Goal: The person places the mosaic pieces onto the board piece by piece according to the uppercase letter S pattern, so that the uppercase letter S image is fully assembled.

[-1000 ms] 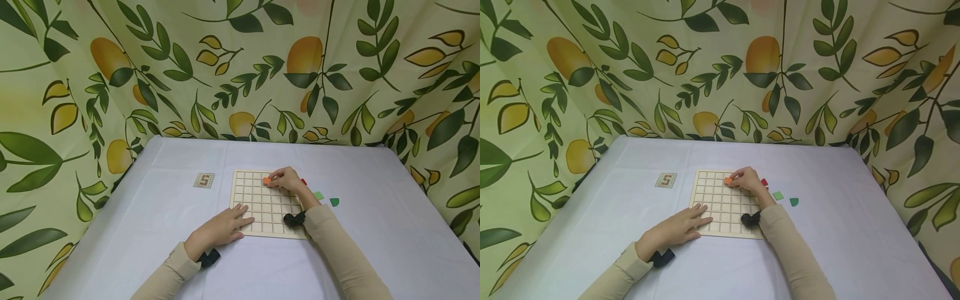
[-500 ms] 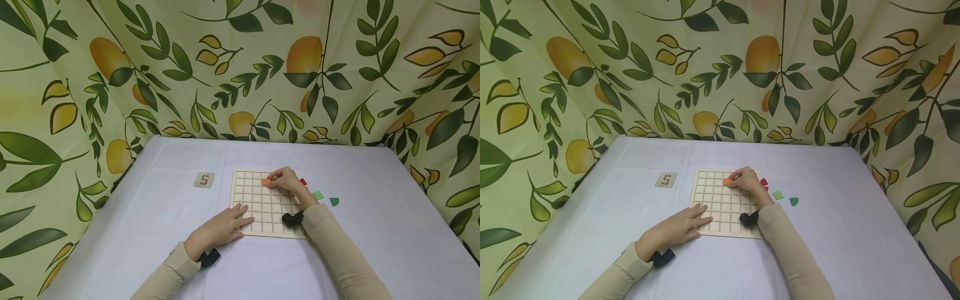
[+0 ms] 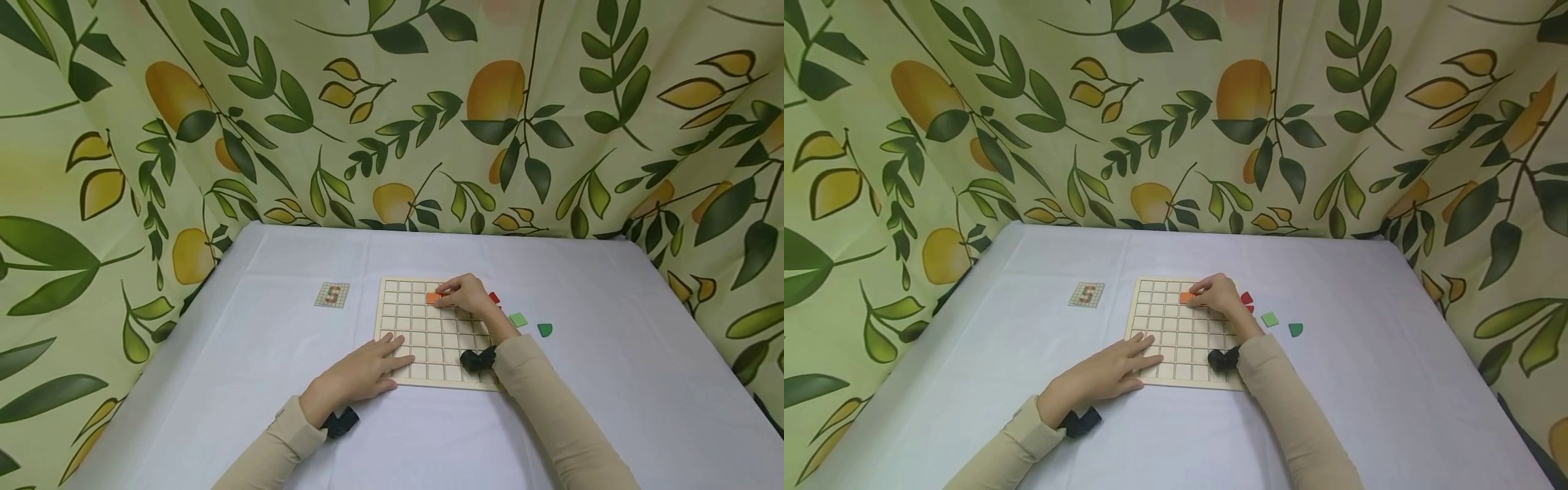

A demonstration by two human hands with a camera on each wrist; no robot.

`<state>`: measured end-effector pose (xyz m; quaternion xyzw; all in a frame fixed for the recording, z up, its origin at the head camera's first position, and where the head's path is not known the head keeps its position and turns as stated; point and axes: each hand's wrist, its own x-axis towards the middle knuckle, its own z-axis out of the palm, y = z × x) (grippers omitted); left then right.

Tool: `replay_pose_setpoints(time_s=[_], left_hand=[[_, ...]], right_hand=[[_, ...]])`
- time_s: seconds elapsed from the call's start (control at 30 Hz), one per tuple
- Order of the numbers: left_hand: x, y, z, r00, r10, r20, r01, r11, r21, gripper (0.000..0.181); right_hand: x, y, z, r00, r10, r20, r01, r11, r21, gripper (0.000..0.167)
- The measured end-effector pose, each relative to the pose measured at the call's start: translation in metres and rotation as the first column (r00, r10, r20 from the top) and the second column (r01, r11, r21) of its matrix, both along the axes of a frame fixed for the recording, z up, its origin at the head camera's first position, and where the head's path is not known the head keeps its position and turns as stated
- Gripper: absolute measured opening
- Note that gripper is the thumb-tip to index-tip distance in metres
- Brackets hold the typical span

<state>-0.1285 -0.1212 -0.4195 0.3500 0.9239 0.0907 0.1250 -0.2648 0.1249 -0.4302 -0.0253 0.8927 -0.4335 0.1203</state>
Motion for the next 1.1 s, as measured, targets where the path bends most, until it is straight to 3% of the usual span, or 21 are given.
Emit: replay_pose_setpoints(time_s=[0.23, 0.53, 0.8, 1.1], left_hand=[[0.0, 0.001, -0.001, 1.0, -0.001, -0.004, 0.001, 1.0, -0.003, 0.051], [0.0, 0.0, -0.001, 1.0, -0.011, -0.009, 0.011, 1.0, 0.001, 0.05], [0.0, 0.0, -0.001, 1.0, -0.017, -0.02, 0.018, 1.0, 0.012, 0.051], [0.0, 0.0, -0.001, 0.999, -0.024, -0.029, 0.025, 1.0, 0.011, 0.051]], right_hand=[[0.004, 0.008, 0.004, 0.999, 0.035, -0.028, -0.035, 0.999, 0.019, 0.028], [0.008, 0.022, 0.008, 0.996, 0.086, -0.039, -0.087, 0.996, -0.03, 0.029], [0.011, 0.037, 0.011, 0.987, 0.138, -0.085, -0.138, 0.99, 0.008, 0.026], [0.012, 0.055, 0.013, 0.99, 0.121, -0.065, -0.121, 0.993, 0.009, 0.029]])
